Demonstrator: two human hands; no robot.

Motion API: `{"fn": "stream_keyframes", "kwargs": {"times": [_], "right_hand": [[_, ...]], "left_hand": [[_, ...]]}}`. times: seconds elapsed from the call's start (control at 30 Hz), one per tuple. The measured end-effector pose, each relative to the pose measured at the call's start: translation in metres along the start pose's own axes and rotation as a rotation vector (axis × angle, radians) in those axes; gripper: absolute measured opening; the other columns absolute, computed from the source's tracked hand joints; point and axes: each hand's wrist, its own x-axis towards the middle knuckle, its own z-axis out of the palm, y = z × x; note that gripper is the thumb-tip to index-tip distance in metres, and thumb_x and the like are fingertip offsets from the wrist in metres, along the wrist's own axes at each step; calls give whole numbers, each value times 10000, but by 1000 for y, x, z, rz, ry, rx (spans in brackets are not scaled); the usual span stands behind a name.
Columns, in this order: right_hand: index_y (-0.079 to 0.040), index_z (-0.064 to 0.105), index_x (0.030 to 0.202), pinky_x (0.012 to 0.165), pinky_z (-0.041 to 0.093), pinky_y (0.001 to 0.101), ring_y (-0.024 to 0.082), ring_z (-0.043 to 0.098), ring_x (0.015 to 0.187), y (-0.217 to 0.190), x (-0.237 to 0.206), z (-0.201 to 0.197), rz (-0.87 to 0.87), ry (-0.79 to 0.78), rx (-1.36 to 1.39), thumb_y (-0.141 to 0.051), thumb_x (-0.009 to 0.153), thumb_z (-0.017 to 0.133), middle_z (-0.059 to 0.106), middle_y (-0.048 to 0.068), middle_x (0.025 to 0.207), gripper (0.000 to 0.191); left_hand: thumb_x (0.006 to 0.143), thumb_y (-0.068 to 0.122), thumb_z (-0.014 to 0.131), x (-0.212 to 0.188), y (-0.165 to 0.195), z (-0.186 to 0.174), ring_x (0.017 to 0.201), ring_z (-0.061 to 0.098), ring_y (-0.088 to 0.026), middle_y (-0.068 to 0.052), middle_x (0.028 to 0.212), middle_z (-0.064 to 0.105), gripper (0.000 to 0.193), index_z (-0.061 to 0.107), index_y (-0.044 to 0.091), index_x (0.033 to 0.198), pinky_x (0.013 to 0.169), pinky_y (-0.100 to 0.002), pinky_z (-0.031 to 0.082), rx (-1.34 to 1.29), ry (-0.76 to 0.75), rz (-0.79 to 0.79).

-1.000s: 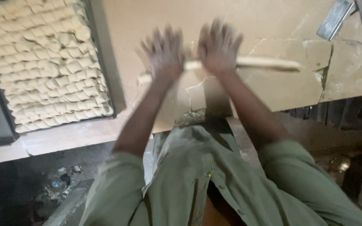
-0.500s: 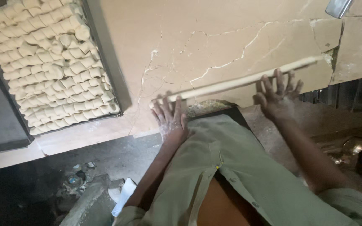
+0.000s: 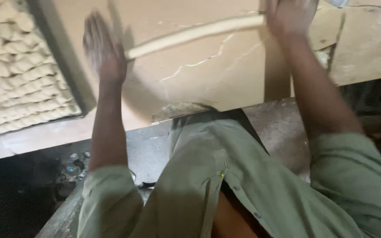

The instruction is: The person rolls dough pieces by hand into long ropes on a floured wooden table, cuts the ropes into small segments with a dough scraper, and arranges the cut pieces in rows on baking trays. They stack filled trays and continue rolling and cutting more dough ropes.

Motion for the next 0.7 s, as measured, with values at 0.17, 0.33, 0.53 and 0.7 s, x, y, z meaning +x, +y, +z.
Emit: {"fn": "stream_keyframes", "kwargs": {"times": [0.17, 0.33, 0.53, 0.7], "right_hand": [[-42, 144, 1713, 1232, -73, 693, 446, -60, 1601, 79, -100, 48, -356, 259, 69, -441, 1091, 425, -6, 270, 1745, 791], [-72, 193, 1633, 1190, -30, 703, 499, 0, 1553, 137, -132, 62, -372, 126, -73, -554, 1034, 380, 28, 302, 1687, 792], [203, 237, 1590, 1327, 63, 654, 543, 72, 1604, 166, -34, 3, -160, 516, 129, -497, 1218, 477, 145, 421, 1696, 829], [196, 209, 1498, 1247, 134, 460, 547, 133, 1489, 108, 42, -63, 160, 485, 395, -628, 891, 787, 103, 421, 1588, 1175]], "left_hand": [[1123, 541, 208, -110, 22, 24, 1597, -36, -486, -256, 1745, 36, 692, 157, 184, 1714, 1238, -698, -67, 133, -135, -86], [1123, 536, 193, -202, 49, 37, 1598, -94, -519, -239, 1742, -66, 674, 130, 212, 1710, 1270, -706, -59, -24, -20, -101], [1039, 514, 486, -210, 120, 66, 1576, -135, -484, -200, 1737, -100, 805, 64, 293, 1688, 1197, -738, -132, 32, -188, -51], [1045, 542, 568, -143, 136, 55, 1549, -11, -544, -206, 1720, 116, 712, 314, 279, 1656, 1167, -781, -24, 74, -70, 141]]}}
